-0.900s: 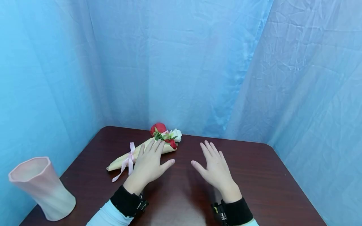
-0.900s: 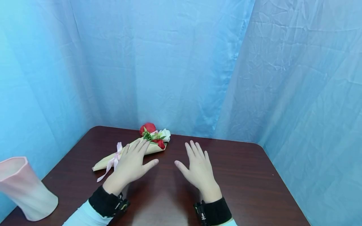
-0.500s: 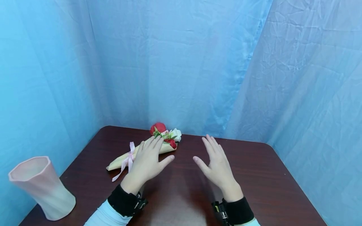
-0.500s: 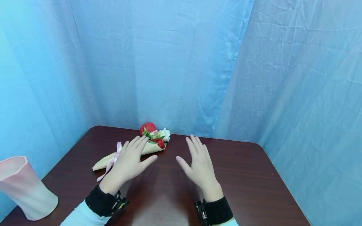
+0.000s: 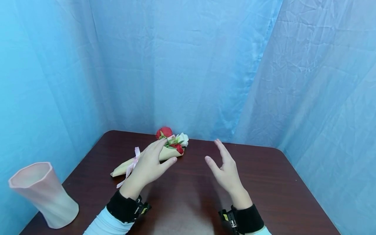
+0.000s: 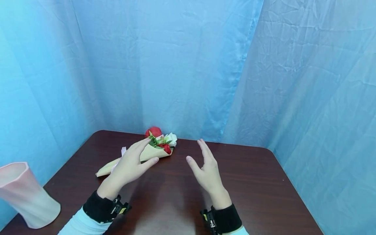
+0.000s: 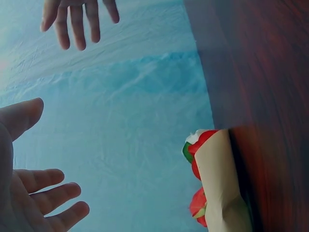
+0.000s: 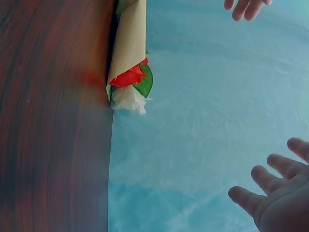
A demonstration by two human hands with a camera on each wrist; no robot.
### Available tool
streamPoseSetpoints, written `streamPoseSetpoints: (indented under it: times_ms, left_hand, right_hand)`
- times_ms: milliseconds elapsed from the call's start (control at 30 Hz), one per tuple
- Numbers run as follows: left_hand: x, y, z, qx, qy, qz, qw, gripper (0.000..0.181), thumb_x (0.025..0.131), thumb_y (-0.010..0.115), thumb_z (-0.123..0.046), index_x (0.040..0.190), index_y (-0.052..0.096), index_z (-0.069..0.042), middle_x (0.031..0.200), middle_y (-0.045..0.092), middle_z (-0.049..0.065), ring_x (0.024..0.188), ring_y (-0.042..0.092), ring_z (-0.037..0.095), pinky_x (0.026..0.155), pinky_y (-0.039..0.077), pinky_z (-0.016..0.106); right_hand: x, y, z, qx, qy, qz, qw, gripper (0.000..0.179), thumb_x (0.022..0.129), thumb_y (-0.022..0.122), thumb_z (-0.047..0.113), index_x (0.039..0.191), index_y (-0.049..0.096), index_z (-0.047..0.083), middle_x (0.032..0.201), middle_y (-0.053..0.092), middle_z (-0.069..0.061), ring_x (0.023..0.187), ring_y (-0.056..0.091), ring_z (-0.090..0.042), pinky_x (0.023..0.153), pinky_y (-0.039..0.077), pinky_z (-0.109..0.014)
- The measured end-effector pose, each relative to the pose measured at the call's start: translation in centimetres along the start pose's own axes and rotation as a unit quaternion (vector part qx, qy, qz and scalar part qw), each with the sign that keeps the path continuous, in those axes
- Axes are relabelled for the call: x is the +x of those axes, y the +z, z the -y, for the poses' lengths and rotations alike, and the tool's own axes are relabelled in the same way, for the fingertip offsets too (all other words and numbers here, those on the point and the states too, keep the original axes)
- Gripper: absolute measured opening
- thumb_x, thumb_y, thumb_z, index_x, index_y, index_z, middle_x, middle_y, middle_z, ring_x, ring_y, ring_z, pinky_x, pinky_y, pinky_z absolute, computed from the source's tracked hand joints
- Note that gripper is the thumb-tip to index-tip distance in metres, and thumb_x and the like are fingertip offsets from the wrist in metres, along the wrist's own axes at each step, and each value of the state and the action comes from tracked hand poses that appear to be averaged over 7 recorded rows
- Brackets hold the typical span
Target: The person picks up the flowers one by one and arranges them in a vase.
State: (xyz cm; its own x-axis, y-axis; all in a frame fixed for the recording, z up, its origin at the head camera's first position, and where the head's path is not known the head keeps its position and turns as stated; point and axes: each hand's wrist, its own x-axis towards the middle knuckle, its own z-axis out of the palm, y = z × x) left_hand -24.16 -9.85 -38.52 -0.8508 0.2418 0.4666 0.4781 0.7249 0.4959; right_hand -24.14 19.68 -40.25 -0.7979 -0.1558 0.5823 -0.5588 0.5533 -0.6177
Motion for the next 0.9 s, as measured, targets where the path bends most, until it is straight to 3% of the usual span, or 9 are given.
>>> streamPoseSetpoints:
  times_ms: [133,267,433,667,900]
  left_hand:
    - [0.0,-0.6,0.2,-0.019,-0.013,-0.002,0.9997,0.078,0.093,0.071,-0.051,0.153,0.044,-0.010,0.155,0.045,0.009,0.143,0.039,0.029,0.115,0.032,0.055]
    - [0.0,-1.1,0.5,-0.033,-0.033,-0.001,0.9989,0.077,0.093,0.071,-0.050,0.153,0.045,-0.011,0.156,0.044,0.008,0.144,0.037,0.027,0.114,0.027,0.063]
    - [0.2,-1.6,1.1,-0.050,-0.046,-0.004,0.9976,0.076,0.093,0.072,-0.047,0.153,0.044,-0.010,0.154,0.046,0.009,0.144,0.036,0.029,0.111,0.022,0.072]
    - [0.4,-2.0,2.3,-0.057,-0.060,-0.007,0.9965,0.076,0.094,0.071,-0.047,0.152,0.044,-0.006,0.153,0.046,0.015,0.142,0.039,0.035,0.112,0.034,0.058]
    - [0.6,-2.2,3.6,-0.058,-0.085,0.006,0.9947,0.077,0.095,0.068,-0.051,0.153,0.043,-0.006,0.154,0.044,0.016,0.142,0.038,0.037,0.111,0.034,0.061]
  right_hand:
    - [0.0,0.0,0.0,0.024,0.019,0.005,0.9995,0.066,0.102,0.063,0.034,0.160,0.033,0.021,0.163,0.032,0.004,0.149,0.029,-0.017,0.115,0.032,-0.052]
    - [-0.1,-0.1,0.1,0.065,0.040,0.011,0.9970,0.063,0.104,0.061,0.032,0.159,0.033,0.021,0.161,0.035,0.000,0.148,0.032,-0.019,0.114,0.034,-0.053]
    - [0.0,-0.1,0.3,0.139,0.081,0.025,0.9867,0.059,0.105,0.059,0.032,0.157,0.035,0.021,0.160,0.037,-0.001,0.147,0.034,-0.021,0.114,0.034,-0.051]
    - [0.1,0.3,0.5,0.239,0.138,0.043,0.9602,0.061,0.105,0.058,0.036,0.157,0.033,0.016,0.159,0.037,-0.001,0.146,0.036,-0.018,0.112,0.038,-0.039]
    - [0.3,1.2,0.2,0.335,0.185,0.039,0.9229,0.061,0.104,0.060,0.040,0.155,0.036,0.015,0.155,0.041,-0.003,0.142,0.041,-0.020,0.110,0.040,-0.050]
